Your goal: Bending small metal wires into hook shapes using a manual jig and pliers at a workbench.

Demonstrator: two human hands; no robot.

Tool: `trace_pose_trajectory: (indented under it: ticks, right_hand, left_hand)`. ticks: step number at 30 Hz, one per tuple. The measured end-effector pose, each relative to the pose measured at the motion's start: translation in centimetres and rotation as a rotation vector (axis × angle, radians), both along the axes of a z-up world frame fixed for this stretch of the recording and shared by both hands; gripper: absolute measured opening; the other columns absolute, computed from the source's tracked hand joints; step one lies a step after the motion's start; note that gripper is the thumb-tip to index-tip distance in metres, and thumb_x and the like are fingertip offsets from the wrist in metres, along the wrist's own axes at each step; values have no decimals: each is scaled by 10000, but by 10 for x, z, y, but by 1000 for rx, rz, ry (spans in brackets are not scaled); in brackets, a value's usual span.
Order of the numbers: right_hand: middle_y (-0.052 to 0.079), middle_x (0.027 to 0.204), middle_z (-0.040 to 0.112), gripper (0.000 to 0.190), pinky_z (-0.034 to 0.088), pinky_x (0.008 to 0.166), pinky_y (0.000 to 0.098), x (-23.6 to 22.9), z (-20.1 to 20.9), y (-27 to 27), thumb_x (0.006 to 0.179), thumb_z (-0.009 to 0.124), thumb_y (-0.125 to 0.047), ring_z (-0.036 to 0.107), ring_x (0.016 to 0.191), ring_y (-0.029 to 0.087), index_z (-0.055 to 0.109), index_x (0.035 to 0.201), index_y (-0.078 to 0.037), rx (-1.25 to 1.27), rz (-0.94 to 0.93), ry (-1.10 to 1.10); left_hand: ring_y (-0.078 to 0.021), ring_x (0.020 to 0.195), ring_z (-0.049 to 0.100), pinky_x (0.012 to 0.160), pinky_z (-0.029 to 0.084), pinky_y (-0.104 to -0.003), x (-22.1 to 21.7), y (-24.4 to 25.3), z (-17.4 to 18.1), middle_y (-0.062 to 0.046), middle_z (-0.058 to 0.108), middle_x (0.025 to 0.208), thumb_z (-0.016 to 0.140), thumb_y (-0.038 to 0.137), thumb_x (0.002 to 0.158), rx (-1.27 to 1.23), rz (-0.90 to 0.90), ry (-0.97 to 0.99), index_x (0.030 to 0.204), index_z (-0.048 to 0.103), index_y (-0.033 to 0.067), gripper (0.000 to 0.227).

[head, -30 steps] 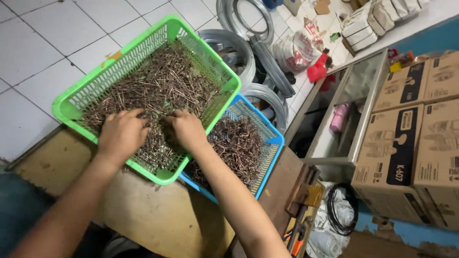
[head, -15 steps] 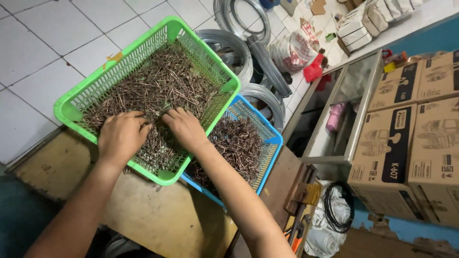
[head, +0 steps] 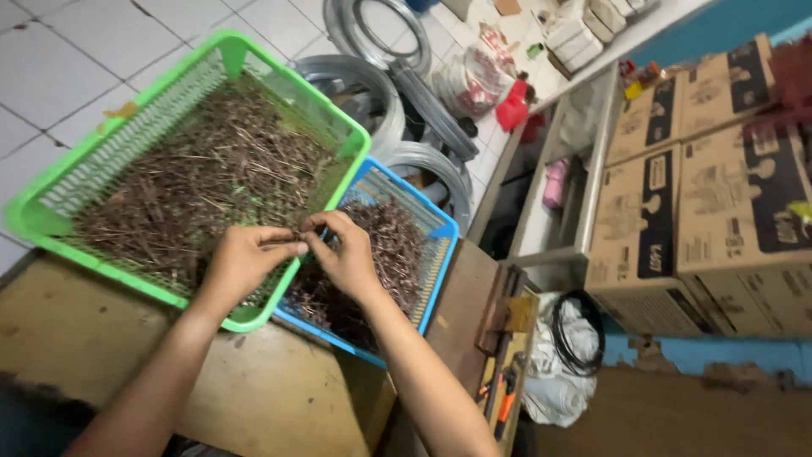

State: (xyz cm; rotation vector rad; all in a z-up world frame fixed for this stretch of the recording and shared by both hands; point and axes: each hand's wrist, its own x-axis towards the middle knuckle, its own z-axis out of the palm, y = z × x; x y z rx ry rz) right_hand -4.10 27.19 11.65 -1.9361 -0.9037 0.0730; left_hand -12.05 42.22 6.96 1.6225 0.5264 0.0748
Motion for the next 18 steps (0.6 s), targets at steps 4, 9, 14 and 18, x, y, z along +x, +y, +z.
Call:
trace_pose_trajectory:
  ticks: [4,9,14,18]
  right_hand:
    - [76,1024,741,277,548,921,402,3,4,-44,928,615,54,707,1015,264,762,1067,-135,95,-87,66]
    - [85,1090,759,269,536,922,333,-13,5,-90,914,771,-178,665,1010,117,756,1169,-94,150,-208,424]
    - [139,972,745,218,592,728,271,-3,-25,-145,980,716,-175,670,848,119,737,1143,-32,388,-291,628]
    - [139,834,720,164,599,586,253,4,-19,-207,1006,668,-134,671,700,122,719,1086,0,438,-402,617]
  left_hand:
    - [-269,959,730,784,559,-364,18,-31,-5,-154,772,954,886,311,787,-32,43,-71,1018,806,73,341]
    - [-326,1244,622,1088,461,-460,35,-88,13,-181,680,1316,821,160,881,-276,136,-408,1042,767,51,202]
    - [-272,1190,662,1062,479,-391,38,-132,35,-133,695,1306,827,182,880,-206,68,-448,1014,770,73,181]
    - [-248,1021,723,935,584,-390,35,-167,54,-205,679,1292,806,33,836,-379,-104,-414,1328,624,-1,526]
